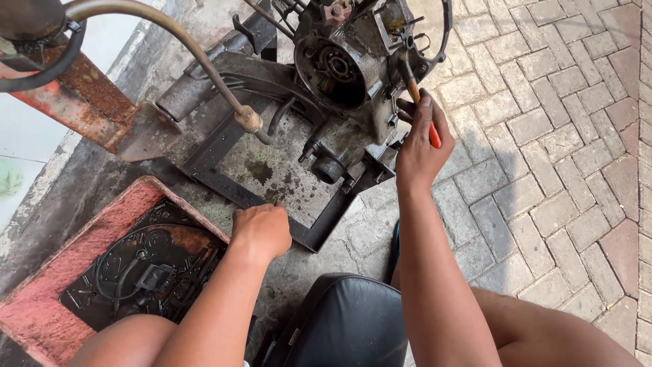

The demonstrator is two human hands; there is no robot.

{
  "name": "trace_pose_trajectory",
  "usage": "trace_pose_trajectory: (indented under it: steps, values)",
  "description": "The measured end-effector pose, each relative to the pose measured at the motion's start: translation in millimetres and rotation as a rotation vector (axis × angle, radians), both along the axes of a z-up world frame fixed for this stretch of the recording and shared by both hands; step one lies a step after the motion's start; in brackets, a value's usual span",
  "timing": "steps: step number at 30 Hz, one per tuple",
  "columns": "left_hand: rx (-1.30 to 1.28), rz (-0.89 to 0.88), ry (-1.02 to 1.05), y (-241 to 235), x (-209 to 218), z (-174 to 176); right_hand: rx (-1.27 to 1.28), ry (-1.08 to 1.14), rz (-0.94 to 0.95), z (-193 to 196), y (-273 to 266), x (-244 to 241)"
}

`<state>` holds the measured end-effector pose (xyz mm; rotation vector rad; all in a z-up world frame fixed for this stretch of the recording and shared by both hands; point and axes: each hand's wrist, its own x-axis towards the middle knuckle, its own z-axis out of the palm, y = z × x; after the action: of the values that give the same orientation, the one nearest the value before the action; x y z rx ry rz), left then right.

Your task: Cleaning a disassembled motorcycle engine block using a brush, cleaning fluid, and a cloth.

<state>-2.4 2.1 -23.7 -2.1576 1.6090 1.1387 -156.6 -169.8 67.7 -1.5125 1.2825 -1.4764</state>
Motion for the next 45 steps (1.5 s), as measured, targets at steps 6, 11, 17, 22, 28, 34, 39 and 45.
trace_pose_trajectory:
  steps: [6,11,17,22,28,34,39,45]
  values:
    - [-0.017,0.007,0.010,-3.3,3.4,-2.1,0.059,-0.022,-0.009,2.1,-5.4,-4.6]
    - [-0.022,0.001,0.016,0.8,0.4,-8.1,0.053,0.005,0.015,-1.4,-7.8,-11.0]
    - [-0.023,-0.005,0.001,-0.6,-0.8,-7.8,0.074,0.040,0.046,16.8,-3.3,-0.7]
    - [-0.026,-0.002,0.005,0.0,0.3,5.7,0.055,0.058,0.078,31.5,-1.8,6.3]
    - [-0.035,0.018,0.006,-3.3,-1.0,-4.7,0.012,0.120,0.027,21.9,-7.5,-2.5]
    - [-0.042,0.032,0.019,0.5,-0.7,1.5,0.013,0.061,-0.014,9.6,-14.7,-9.0]
    - [-0.052,0.030,0.015,-1.9,2.0,-8.5,0.054,-0.061,-0.033,18.5,-14.7,-3.8]
    - [-0.035,0.033,0.014,-3.4,-0.2,-21.7,0.058,-0.067,-0.063,23.5,-6.4,1.2]
